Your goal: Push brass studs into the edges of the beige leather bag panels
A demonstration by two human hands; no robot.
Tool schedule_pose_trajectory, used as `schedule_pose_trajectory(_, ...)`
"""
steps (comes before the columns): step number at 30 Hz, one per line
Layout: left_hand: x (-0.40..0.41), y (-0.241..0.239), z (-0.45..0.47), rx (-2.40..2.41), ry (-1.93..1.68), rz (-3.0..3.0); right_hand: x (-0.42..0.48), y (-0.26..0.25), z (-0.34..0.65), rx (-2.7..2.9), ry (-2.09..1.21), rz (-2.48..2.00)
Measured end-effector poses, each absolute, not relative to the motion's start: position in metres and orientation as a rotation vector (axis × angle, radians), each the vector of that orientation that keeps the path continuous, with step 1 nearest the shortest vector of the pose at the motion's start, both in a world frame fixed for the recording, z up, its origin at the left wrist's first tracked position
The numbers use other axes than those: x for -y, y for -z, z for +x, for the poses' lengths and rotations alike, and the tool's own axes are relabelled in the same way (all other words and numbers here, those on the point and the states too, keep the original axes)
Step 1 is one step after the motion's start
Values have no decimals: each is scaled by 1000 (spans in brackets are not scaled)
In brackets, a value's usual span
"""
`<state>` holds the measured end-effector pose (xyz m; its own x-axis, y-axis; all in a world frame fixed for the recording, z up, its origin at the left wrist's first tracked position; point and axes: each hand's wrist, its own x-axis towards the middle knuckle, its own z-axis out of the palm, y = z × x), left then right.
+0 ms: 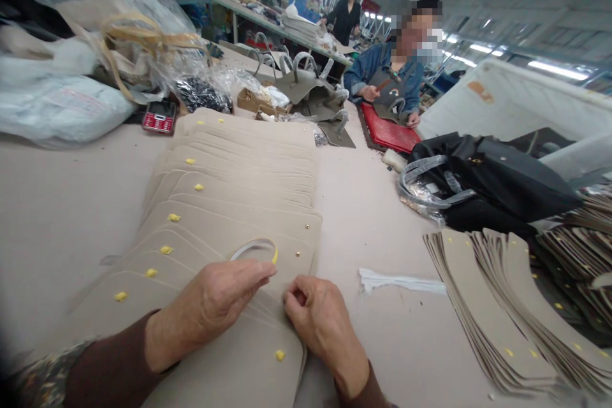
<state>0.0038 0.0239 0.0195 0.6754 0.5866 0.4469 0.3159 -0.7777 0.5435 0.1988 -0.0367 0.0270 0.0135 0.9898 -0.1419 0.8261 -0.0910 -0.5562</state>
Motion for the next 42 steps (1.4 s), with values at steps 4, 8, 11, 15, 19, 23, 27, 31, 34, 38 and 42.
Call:
schedule_pose_trajectory(4,-22,-18,5,-655,-899,2426,39,-33,202,1747,-737,-1769)
schedule_pose_trajectory(8,-18,-16,9,-718,-849,2501,38,-37,194,1766,-487,-1464)
schedule_pose_trajectory(11,-17,-16,11,-708,-856,2540,35,-35,188,1898,-369,-1338)
schedule_pose_trajectory(15,-16,-16,12,-708,-793,2515,33,-29,184,1948,-229,-1333)
schedule_pose_trajectory(19,-18,-19,13,-806,-628,2478,35,-24,181,1905,-62,-1399)
schedule_pose_trajectory(23,-22,-24,18,-834,-564,2503,35,-24,179,1718,-187,-1527)
schedule_pose_trajectory(27,-25,-23,25,-802,-635,2488,32,-26,182,1521,-570,-1657)
schedule_pose_trajectory(31,-23,-21,29,-771,-683,2479,30,-26,187,1667,-327,-1593)
schedule_pose_trajectory(34,-23,-21,29,-745,-754,2438,28,-27,187,1686,-223,-1575)
schedule_pose_trajectory(38,-25,-27,25,-817,-777,2290,27,-31,189,1434,-743,-1591)
schedule_pose_trajectory(42,-27,-29,22,-848,-742,2298,28,-30,194,1212,-1052,-1502)
